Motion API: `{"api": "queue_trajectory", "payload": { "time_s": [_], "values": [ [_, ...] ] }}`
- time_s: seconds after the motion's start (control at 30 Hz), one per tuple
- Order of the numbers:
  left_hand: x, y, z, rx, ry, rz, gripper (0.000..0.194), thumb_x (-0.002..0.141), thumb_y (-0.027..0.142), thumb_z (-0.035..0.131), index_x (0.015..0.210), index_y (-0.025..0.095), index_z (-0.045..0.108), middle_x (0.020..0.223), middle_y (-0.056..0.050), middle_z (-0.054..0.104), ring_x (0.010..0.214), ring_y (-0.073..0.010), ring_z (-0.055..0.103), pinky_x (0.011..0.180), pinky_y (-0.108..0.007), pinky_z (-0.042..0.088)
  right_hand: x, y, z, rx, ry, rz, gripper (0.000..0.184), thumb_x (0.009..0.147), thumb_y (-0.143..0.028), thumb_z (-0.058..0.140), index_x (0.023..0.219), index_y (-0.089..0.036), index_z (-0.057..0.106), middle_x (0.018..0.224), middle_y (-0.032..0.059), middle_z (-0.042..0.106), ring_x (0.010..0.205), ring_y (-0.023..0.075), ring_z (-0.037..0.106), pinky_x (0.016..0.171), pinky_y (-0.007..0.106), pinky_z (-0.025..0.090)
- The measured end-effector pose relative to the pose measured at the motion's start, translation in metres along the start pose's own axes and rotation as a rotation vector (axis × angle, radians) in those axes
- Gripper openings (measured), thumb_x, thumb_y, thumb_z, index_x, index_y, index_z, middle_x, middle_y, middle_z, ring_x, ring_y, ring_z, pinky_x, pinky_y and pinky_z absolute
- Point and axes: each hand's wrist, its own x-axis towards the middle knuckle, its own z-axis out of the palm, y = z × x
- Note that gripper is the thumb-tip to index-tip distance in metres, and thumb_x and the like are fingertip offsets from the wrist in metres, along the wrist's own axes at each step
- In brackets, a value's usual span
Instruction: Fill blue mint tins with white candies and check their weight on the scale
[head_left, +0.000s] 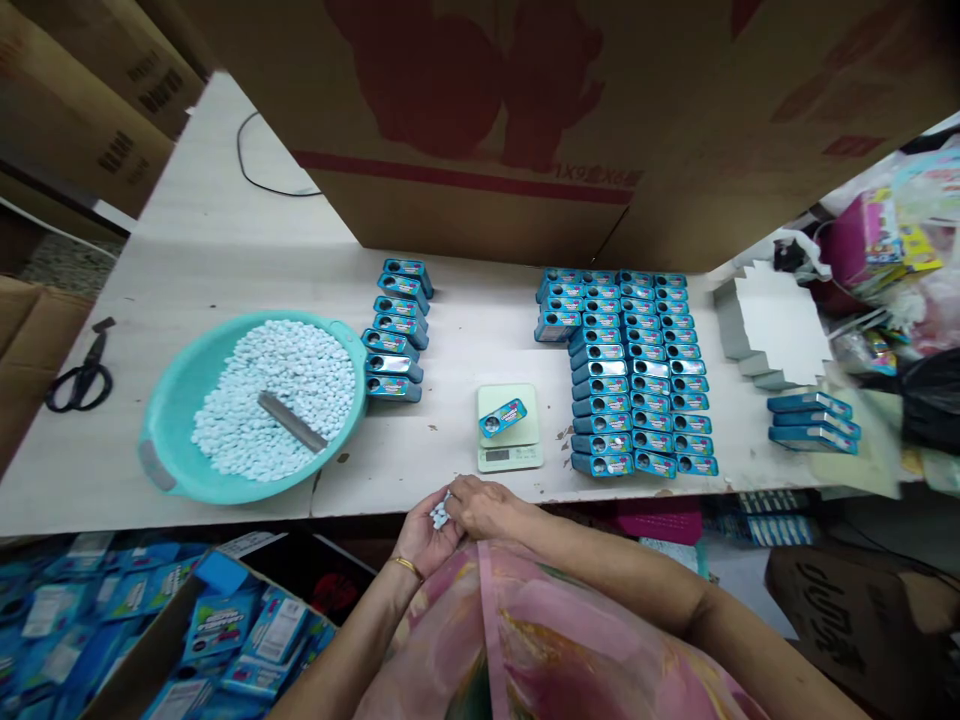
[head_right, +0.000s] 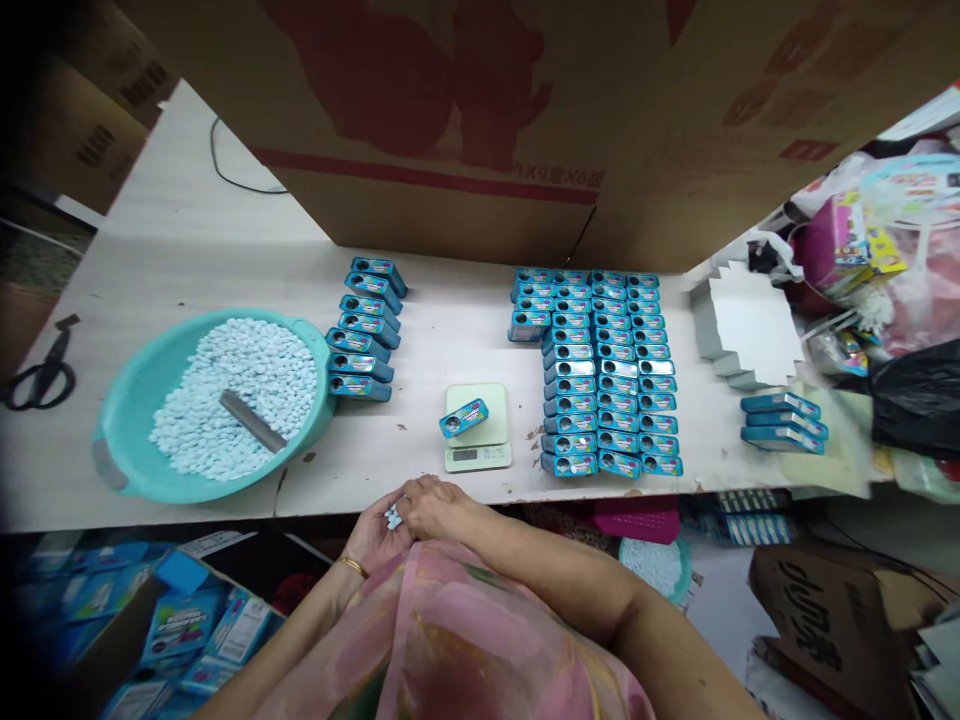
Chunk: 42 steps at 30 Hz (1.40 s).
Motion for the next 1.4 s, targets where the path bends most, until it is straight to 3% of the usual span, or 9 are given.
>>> {"api": "queue_trajectory", "payload": {
  "time_s": [0.2,0.47,0.63,0.8,0.9,1.03,1.13,1.3,1.4],
  "values": [
    [-0.003,0.002,0.018,0.015,-0.023,0.067,0.018,0.077,0.011,0.037,0.082,0.007,0.054,0.067,-0.008,0.062,0.062,-0.0147,0.061,0.061,-0.028,0.052,-0.007,0.015,-0.019,0.137,0.029,0.010,0.014,0.078,-0.014,0.045,0.091,-0.016,0.050,0.095,0.0066,0.053,0.084,0.0138,0.048,0.065,0.023,0.043],
    [0.002,0.011,0.046,0.030,-0.107,0.206,0.017,0.074,0.009,0.041,0.074,0.006,0.058,0.076,-0.014,0.065,0.078,-0.0206,0.061,0.071,-0.034,0.051,-0.005,0.055,-0.046,0.441,0.389,0.155,0.018,0.079,-0.010,0.040,0.090,-0.015,0.053,0.086,0.0054,0.055,0.083,0.0118,0.051,0.073,0.024,0.042],
    [0.004,0.017,0.058,0.045,-0.158,0.221,0.015,0.073,0.010,0.044,0.075,0.006,0.059,0.093,-0.018,0.062,0.097,-0.0252,0.054,0.076,-0.034,0.049,-0.008,0.079,-0.050,0.328,0.358,0.247,0.024,0.080,-0.011,0.039,0.097,-0.017,0.054,0.094,0.0070,0.057,0.087,0.0136,0.052,0.075,0.027,0.043],
    [0.000,0.017,0.048,0.045,-0.128,0.227,0.016,0.073,0.010,0.043,0.074,0.008,0.059,0.087,-0.016,0.064,0.087,-0.0222,0.059,0.072,-0.034,0.050,-0.016,0.056,-0.045,0.223,0.380,0.218,0.024,0.082,-0.015,0.039,0.102,-0.017,0.052,0.097,0.0086,0.056,0.092,0.0155,0.049,0.078,0.028,0.042],
    [-0.004,0.011,0.034,0.061,-0.087,0.189,0.016,0.074,0.010,0.042,0.074,0.008,0.059,0.078,-0.011,0.065,0.069,-0.0165,0.062,0.061,-0.028,0.052,-0.013,0.027,-0.032,0.148,0.209,0.093,0.021,0.081,-0.017,0.043,0.099,-0.015,0.051,0.092,0.0081,0.055,0.088,0.0159,0.049,0.074,0.028,0.042],
    [-0.010,0.006,0.018,0.006,0.011,0.091,0.017,0.075,0.010,0.040,0.074,0.008,0.056,0.073,-0.009,0.064,0.065,-0.0144,0.061,0.059,-0.025,0.051,-0.004,0.005,-0.012,0.023,0.071,0.007,0.013,0.080,-0.015,0.043,0.090,-0.014,0.050,0.088,0.0070,0.054,0.083,0.0163,0.049,0.068,0.028,0.043],
    [-0.015,0.006,0.013,-0.029,0.079,0.077,0.017,0.076,0.009,0.038,0.077,0.008,0.055,0.067,-0.008,0.062,0.062,-0.0132,0.061,0.058,-0.024,0.051,-0.002,0.002,-0.009,-0.022,0.087,-0.059,0.012,0.079,-0.015,0.044,0.090,-0.016,0.049,0.091,0.0056,0.053,0.082,0.0163,0.048,0.068,0.027,0.042],
    [-0.016,0.008,0.011,-0.042,0.077,0.090,0.018,0.076,0.009,0.038,0.083,0.007,0.054,0.070,-0.009,0.063,0.067,-0.0154,0.062,0.059,-0.025,0.052,-0.005,0.004,-0.018,0.004,0.161,-0.120,0.010,0.080,-0.017,0.043,0.086,-0.016,0.051,0.090,0.0050,0.054,0.083,0.0162,0.048,0.069,0.026,0.042],
    [-0.014,0.008,0.008,-0.019,0.075,0.151,0.016,0.075,0.009,0.039,0.075,0.009,0.054,0.072,-0.010,0.063,0.071,-0.0187,0.063,0.063,-0.031,0.053,-0.009,0.015,-0.025,0.120,0.238,-0.052,0.015,0.083,-0.018,0.038,0.083,-0.016,0.052,0.080,0.0038,0.055,0.076,0.0133,0.049,0.068,0.024,0.042]
  ]
}}
